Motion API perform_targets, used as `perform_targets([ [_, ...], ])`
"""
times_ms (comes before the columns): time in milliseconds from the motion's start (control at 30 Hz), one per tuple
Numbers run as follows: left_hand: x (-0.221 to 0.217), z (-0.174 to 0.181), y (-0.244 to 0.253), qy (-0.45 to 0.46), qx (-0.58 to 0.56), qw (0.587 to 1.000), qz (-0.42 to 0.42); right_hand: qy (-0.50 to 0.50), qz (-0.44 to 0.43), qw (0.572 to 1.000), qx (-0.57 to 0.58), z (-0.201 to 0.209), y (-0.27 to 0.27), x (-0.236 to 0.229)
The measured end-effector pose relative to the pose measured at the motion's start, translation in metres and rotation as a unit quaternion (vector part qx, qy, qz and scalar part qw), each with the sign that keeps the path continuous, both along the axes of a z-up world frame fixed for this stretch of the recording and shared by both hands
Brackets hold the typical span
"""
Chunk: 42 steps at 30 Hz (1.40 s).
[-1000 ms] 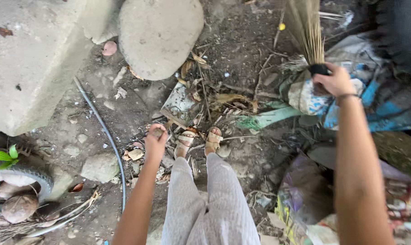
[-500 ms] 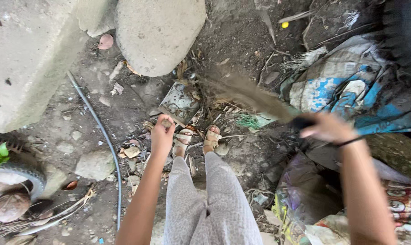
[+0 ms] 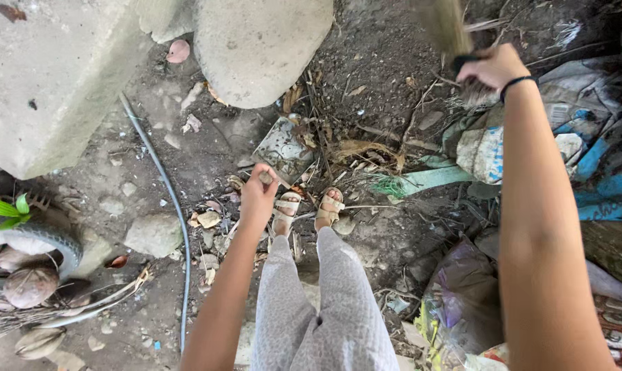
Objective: The person picks up a broom and a dustpan, then sweeps dirt, leaves, and debris across the ground using the broom and dustpan.
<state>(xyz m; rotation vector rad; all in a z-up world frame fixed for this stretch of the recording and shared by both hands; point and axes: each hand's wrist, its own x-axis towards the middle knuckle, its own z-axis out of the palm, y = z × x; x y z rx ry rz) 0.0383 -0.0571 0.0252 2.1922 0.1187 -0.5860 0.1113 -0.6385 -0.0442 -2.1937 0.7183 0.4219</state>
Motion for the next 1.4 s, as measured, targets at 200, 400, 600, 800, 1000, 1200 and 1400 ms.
perform_targets([
  [200,-0.002,-0.001,-0.001,-0.001,0.009,1.000,0.008,0.259,0.057,0.964,0.035,0.134,-0.020,-0.044],
  [400,-0.010,0.001,0.009,0.009,-0.022,0.999,0.037,0.138,0.047,0.989,-0.036,0.080,-0.024,-0.060],
  [600,-0.026,-0.013,0.032,-0.007,-0.024,0.999,0.040,0.297,0.032,0.954,0.005,-0.073,0.197,-0.124],
  [800,-0.047,-0.019,0.068,-0.004,-0.053,0.998,0.041,0.244,0.071,0.947,0.197,-0.064,0.326,-0.287],
  [1000,-0.058,-0.019,0.088,0.052,-0.042,0.997,0.049,0.319,0.164,0.919,0.166,-0.009,0.320,-0.324],
  [1200,-0.068,-0.034,0.124,-0.090,-0.075,0.993,0.021,0.263,0.168,0.950,0.021,0.098,0.289,-0.370],
  [1400,-0.080,-0.024,0.179,-0.101,-0.074,0.991,-0.044,0.177,-0.073,0.981,0.026,0.096,0.309,-0.514],
])
